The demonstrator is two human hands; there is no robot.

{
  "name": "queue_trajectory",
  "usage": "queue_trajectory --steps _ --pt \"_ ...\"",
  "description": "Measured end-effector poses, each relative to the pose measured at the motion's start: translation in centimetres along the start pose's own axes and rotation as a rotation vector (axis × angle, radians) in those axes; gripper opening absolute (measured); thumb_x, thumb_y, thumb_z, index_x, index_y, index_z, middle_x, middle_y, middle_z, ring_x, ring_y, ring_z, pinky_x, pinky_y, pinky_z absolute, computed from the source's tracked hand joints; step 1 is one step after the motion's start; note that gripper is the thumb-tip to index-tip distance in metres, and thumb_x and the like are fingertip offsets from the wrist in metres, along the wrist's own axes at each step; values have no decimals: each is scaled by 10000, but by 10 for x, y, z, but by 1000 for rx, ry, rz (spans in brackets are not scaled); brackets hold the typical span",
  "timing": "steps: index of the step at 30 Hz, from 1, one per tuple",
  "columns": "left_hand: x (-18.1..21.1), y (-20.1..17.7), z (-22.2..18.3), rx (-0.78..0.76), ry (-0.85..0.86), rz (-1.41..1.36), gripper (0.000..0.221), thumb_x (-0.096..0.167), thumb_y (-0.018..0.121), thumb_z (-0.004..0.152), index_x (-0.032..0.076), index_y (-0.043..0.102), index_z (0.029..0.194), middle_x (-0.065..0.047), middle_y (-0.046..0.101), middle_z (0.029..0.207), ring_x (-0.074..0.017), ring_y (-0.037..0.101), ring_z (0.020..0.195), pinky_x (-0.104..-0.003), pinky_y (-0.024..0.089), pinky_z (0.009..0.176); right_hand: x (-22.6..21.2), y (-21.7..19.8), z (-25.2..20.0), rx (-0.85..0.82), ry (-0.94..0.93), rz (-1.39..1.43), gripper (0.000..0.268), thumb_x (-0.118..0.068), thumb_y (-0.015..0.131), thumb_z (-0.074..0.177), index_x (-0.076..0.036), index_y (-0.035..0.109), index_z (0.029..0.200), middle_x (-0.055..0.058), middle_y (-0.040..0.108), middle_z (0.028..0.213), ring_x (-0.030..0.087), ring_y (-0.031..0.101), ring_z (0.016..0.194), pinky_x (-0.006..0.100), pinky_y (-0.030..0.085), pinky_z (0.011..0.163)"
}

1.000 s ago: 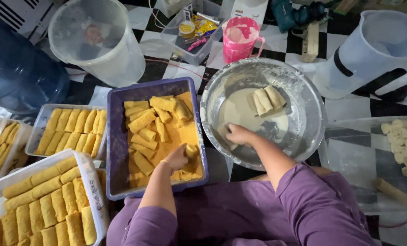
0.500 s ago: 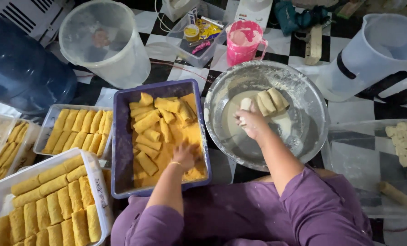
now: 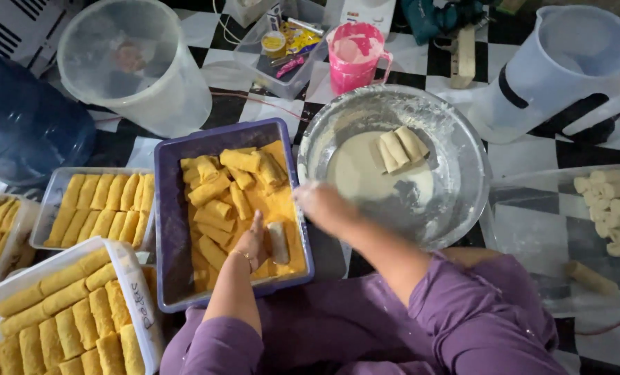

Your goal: Coating food rolls in liquid batter and then breadcrumbs by hand.

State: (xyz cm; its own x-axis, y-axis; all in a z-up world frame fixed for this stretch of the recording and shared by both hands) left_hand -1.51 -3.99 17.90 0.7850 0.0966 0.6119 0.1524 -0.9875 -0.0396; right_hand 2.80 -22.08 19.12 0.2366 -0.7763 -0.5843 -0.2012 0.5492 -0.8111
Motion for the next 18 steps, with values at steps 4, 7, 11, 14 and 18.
queue_trajectory --steps 4,7,11,14,18 --pt "-91 -26 166 -71 388 1109 518 358 646 864 109 520 1301 -227 677 1260 -412 649 1215 -512 542 1056 112 -44 33 169 318 -191 397 -268 581 1005 -233 638 1396 108 689 1342 289 641 1269 452 503 1090" --pt "-118 -29 227 190 419 943 510 243 760 819 81 484 1216 -226 676 1161 -422 697 1114 -488 599 973 212 -48 40 62 755 -251 701 -496 571 1001 -254 303 1602 163 559 1497 377 485 1417 697 344 1084" --pt "-50 -12 147 193 457 885 478 558 652 875 126 711 1072 -162 760 1063 -366 716 1072 -517 581 918 227 -41 26 45 711 -241 760 -388 589 997 -160 256 1640 211 566 1478 335 464 1447 596 246 1171" --pt "-54 -30 171 213 362 540 575 672 600 917 175 735 1173 -116 734 1222 -324 657 1211 -487 535 1010 203 -46 24 98 705 -163 733 -214 664 993 -39 315 1614 319 346 1600 525 358 1464 669 302 1158" --pt "-19 -13 102 104 216 383 684 695 562 934 139 656 1320 -163 563 1476 -369 555 1341 -454 513 994 185 -43 27 -3 617 -190 609 -187 717 944 -186 482 1506 212 521 1485 427 468 1415 601 371 1143"
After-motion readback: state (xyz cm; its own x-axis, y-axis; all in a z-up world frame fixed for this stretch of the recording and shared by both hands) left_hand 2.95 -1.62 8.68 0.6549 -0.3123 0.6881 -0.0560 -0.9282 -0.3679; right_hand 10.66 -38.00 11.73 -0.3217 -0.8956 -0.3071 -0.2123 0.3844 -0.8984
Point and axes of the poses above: each hand's wrist, its own z-axis towards the middle knuckle, its own y-axis out of the palm, x = y × z, the point moved 2 cm from there along z, towards the middle knuckle
